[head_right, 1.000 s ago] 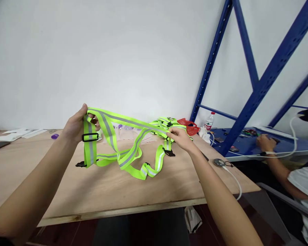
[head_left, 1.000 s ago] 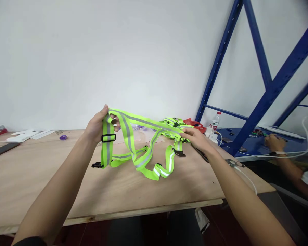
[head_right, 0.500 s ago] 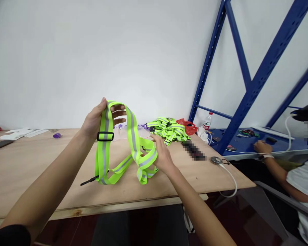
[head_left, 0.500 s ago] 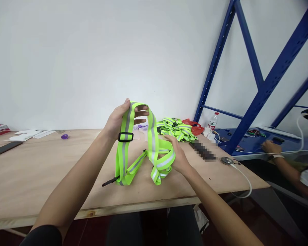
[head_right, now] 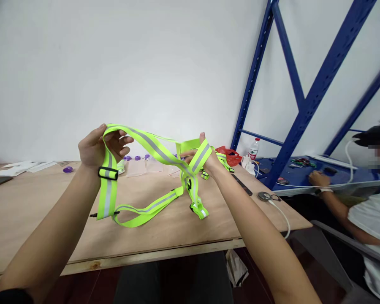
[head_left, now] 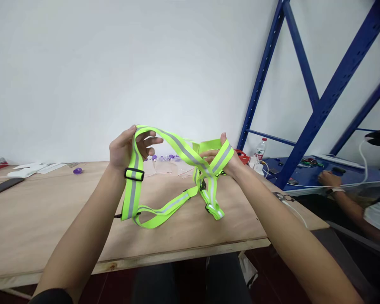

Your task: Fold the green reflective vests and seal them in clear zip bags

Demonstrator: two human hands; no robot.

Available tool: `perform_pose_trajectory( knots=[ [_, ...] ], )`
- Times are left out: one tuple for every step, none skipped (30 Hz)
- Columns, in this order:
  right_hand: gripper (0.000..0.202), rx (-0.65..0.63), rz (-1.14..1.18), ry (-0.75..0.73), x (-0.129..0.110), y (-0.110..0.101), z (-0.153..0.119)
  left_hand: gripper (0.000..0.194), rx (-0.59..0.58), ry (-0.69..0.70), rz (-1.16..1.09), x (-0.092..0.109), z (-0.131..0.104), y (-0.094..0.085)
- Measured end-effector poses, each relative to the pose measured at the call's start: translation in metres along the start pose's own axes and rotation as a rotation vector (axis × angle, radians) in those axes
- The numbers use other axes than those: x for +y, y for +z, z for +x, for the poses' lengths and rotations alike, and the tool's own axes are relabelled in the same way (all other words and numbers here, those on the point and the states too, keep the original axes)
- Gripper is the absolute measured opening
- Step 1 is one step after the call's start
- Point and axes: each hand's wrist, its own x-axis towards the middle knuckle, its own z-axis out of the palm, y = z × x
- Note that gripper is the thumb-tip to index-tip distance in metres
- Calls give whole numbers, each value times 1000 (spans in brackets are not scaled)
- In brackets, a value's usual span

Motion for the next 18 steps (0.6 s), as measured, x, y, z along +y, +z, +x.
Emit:
perform_pose_trajectory(
  knots=[
    [84,-57,37,-27,-8,1,1,23,-35,-15,-13,0,0,-5],
    [80,-94,68,-73,-15,2,2,19,-89,-36,-21,0,0,-10],
    [72,-112,94,-134,-22,4,1,17,-160,-65,-23,-2,-1,-16],
    [64,-120,112,-201,-28,7,1,18,-233,-101,-18,-4,-1,-21],
    [55,-127,120,-267,-34,11,0,20,-300,-143,-4,-6,-1,-26],
    [48,-133,121,-326,-39,15,-2,22,-351,-188,17,-8,0,-30],
    [45,-138,120,-374,-44,19,-3,24,-383,-231,48,-10,0,-32],
    [45,-144,120,-412,-48,24,-5,26,-391,-267,85,-12,2,-34],
    [47,-154,126,-434,-51,29,-7,29,-377,-290,124,-14,3,-33],
    [48,-164,144,-443,-54,34,-8,33,-352,-302,162,-14,5,-31],
    [48,-172,177,-445,-56,39,-9,37,-328,-310,197,-14,7,-28],
    [46,-182,219,-437,-57,44,-9,38,-307,-318,229,-14,8,-24],
    [45,-193,260,-421,-57,48,-10,39,-292,-327,257,-13,10,-19],
    [44,-202,299,-397,-57,53,-10,38,-286,-335,283,-11,12,-15],
    [45,-207,330,-371,-55,56,-9,38,-285,-342,303,-9,14,-11],
    [47,-207,349,-348,-54,59,-9,38,-285,-344,314,-6,15,-7],
    [48,-199,353,-337,-52,61,-10,40,-281,-336,315,-3,17,-5],
    [46,-187,340,-342,-50,61,-10,41,-275,-320,309,0,18,-3]
  ],
)
